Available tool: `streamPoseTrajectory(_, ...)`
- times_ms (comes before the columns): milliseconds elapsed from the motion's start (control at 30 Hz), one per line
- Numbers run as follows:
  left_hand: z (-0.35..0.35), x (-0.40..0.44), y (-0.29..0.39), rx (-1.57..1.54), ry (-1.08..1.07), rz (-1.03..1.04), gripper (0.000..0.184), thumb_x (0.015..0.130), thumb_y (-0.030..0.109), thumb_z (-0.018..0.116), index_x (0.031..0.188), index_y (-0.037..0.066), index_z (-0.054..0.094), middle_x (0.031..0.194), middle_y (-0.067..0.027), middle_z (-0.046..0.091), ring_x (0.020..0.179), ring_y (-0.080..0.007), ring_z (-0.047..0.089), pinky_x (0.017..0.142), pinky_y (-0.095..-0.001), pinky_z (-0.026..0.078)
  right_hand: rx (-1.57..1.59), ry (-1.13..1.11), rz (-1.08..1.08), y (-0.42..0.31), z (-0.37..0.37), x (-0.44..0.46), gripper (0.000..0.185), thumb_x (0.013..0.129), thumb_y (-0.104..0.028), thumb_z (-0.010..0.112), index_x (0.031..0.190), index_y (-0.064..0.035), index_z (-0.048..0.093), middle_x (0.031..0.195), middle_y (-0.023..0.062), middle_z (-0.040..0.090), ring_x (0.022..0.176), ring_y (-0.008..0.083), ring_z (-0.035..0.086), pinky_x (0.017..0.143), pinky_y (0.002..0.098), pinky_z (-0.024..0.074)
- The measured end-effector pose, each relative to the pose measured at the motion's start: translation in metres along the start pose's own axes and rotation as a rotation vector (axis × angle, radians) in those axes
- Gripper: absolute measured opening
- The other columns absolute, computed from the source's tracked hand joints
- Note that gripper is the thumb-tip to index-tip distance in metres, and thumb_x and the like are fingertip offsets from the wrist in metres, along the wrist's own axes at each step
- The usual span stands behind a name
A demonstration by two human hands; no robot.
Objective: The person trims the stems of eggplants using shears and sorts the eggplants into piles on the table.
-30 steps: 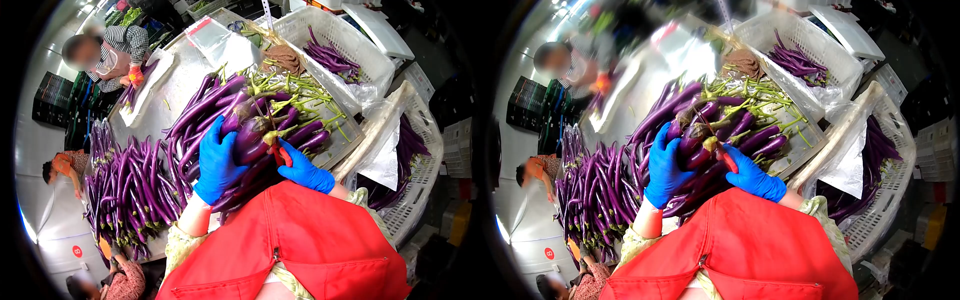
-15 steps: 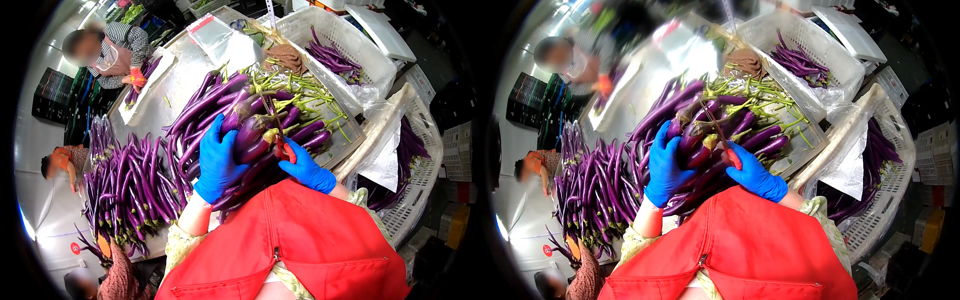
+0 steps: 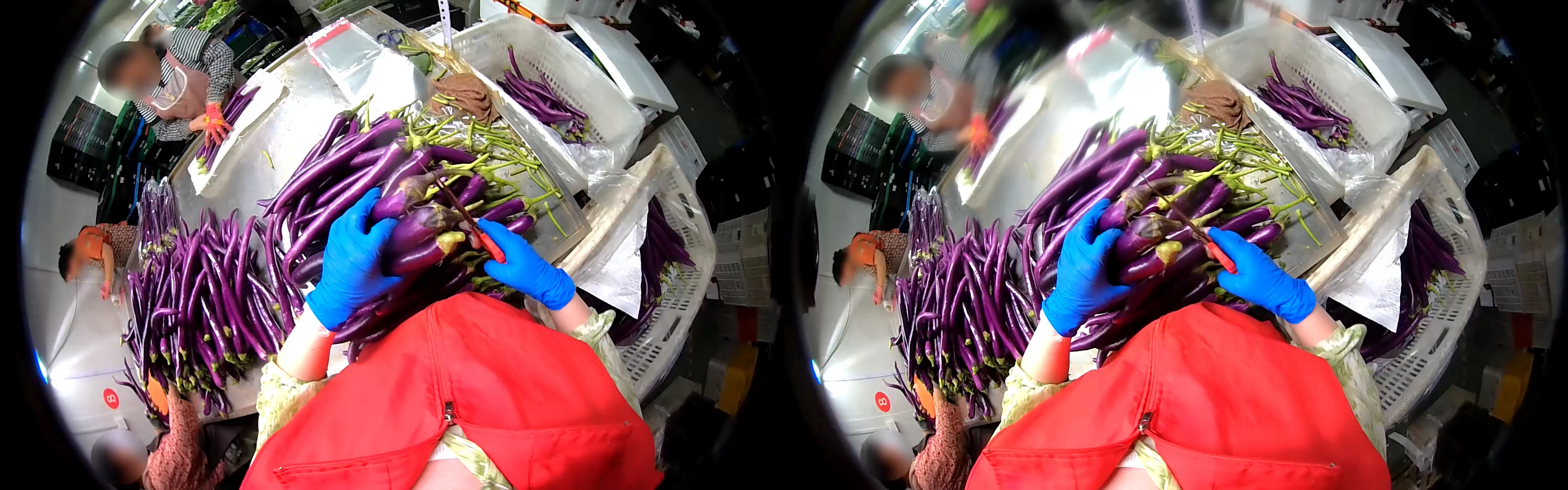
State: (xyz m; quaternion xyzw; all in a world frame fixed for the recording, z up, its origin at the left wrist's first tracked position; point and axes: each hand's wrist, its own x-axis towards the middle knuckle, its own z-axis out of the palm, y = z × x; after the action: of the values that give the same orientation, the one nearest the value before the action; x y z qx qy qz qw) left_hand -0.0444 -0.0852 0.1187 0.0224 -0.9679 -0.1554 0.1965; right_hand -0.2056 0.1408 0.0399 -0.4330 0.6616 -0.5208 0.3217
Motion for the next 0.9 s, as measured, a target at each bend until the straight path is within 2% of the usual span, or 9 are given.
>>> streamPoseTrajectory(333, 0.003, -0.002, 0.002, 0.044, -0.032, -0.020, 0.067, 0.052, 0.025, 0.082, 0.112, 0.010, 0.055, 0.135, -0.0235, 0.040, 0.111, -0.0400, 0.048, 0.092, -0.0461, 0.040, 0.218, -0.026, 0.044, 0.015, 0.023, 0.022, 0.069, 0.075, 0.001, 0.054, 0.140, -0.0006, 0.032, 0.126, 0.0122, 0.052, 0.114, 0.0170, 0.050, 0.096, 0.0295, 0.0400)
streamPoseTrajectory(467, 0.003, -0.002, 0.005, 0.053, 0.007, -0.028, 0.068, 0.052, 0.024, 0.081, 0.112, 0.009, 0.054, 0.133, -0.0247, 0.041, 0.107, -0.0419, 0.049, 0.089, -0.0476, 0.041, 0.498, -0.064, 0.062, -0.003, 0.033, 0.031, 0.069, 0.076, -0.003, 0.058, 0.139, 0.0018, 0.032, 0.125, 0.0112, 0.053, 0.112, 0.0177, 0.050, 0.099, 0.0302, 0.0374)
streamPoseTrajectory(567, -0.001, 0.005, -0.003, -0.020, -0.003, -0.001, 0.067, 0.052, 0.024, 0.080, 0.112, 0.007, 0.054, 0.128, -0.0273, 0.044, 0.102, -0.0448, 0.051, 0.085, -0.0498, 0.042, 0.343, 0.005, 0.199, 0.005, 0.040, 0.033, 0.064, 0.078, -0.003, 0.060, 0.137, 0.0037, 0.035, 0.122, 0.0115, 0.054, 0.110, 0.0176, 0.052, 0.098, 0.0302, 0.0385)
streamPoseTrajectory(600, -0.008, 0.003, -0.006, -0.030, 0.024, 0.022, 0.062, 0.054, 0.023, 0.079, 0.107, 0.005, 0.054, 0.123, -0.0276, 0.046, 0.098, -0.0447, 0.052, 0.081, -0.0499, 0.044, 0.443, 0.029, 0.113, 0.000, 0.044, 0.033, 0.058, 0.080, -0.003, 0.061, 0.133, 0.0040, 0.038, 0.117, 0.0106, 0.056, 0.108, 0.0176, 0.053, 0.096, 0.0314, 0.0408)
streamPoseTrajectory(633, -0.007, 0.006, -0.003, -0.039, 0.048, 0.040, 0.056, 0.055, 0.022, 0.077, 0.103, 0.003, 0.054, 0.118, -0.0279, 0.049, 0.093, -0.0446, 0.054, 0.077, -0.0501, 0.045, 0.589, 0.164, 0.199, -0.007, 0.051, 0.028, 0.054, 0.081, -0.001, 0.059, 0.131, 0.0009, 0.041, 0.108, 0.0083, 0.058, 0.093, 0.0146, 0.057, 0.079, 0.0283, 0.0481)
streamPoseTrajectory(700, -0.014, 0.006, -0.004, -0.043, 0.201, 0.090, 0.047, 0.058, 0.021, 0.075, 0.095, 0.001, 0.053, 0.110, -0.0275, 0.052, 0.087, -0.0442, 0.055, 0.071, -0.0497, 0.047, 0.667, 0.245, 0.229, -0.003, 0.048, 0.029, 0.047, 0.080, 0.005, 0.054, 0.126, -0.0040, 0.046, 0.095, 0.0036, 0.059, 0.060, 0.0061, 0.048, 0.049, 0.0192, 0.0362)
streamPoseTrajectory(733, -0.019, -0.002, -0.006, -0.033, 0.234, 0.049, 0.052, 0.055, 0.022, 0.077, 0.097, 0.001, 0.054, 0.111, -0.0269, 0.052, 0.089, -0.0434, 0.055, 0.074, -0.0499, 0.047, 0.716, 0.283, 0.178, -0.006, 0.046, 0.030, 0.042, 0.080, 0.005, 0.053, 0.121, -0.0040, 0.049, 0.089, 0.0029, 0.057, 0.060, 0.0070, 0.049, 0.048, 0.0187, 0.0369)
streamPoseTrajectory(767, -0.027, -0.013, -0.010, -0.026, 0.229, -0.005, 0.057, 0.052, 0.025, 0.079, 0.099, 0.002, 0.055, 0.127, -0.0300, 0.043, 0.106, -0.0459, 0.049, 0.089, -0.0499, 0.042, 0.676, 0.319, 0.126, 0.004, 0.043, 0.029, 0.038, 0.080, 0.004, 0.055, 0.117, -0.0040, 0.051, 0.082, 0.0017, 0.054, 0.058, 0.0078, 0.049, 0.046, 0.0187, 0.0361)
streamPoseTrajectory(900, -0.091, -0.034, -0.026, -0.124, 0.704, -0.108, 0.067, 0.058, 0.023, 0.083, 0.112, 0.005, 0.048, 0.125, -0.0218, 0.042, 0.111, -0.0381, 0.047, 0.095, -0.0448, 0.039, 0.594, 0.317, 0.163, -0.004, 0.027, 0.025, 0.053, 0.077, -0.001, 0.053, 0.129, -0.0005, 0.040, 0.078, 0.0045, 0.050, 0.061, 0.0114, 0.050, 0.054, 0.0237, 0.0454)
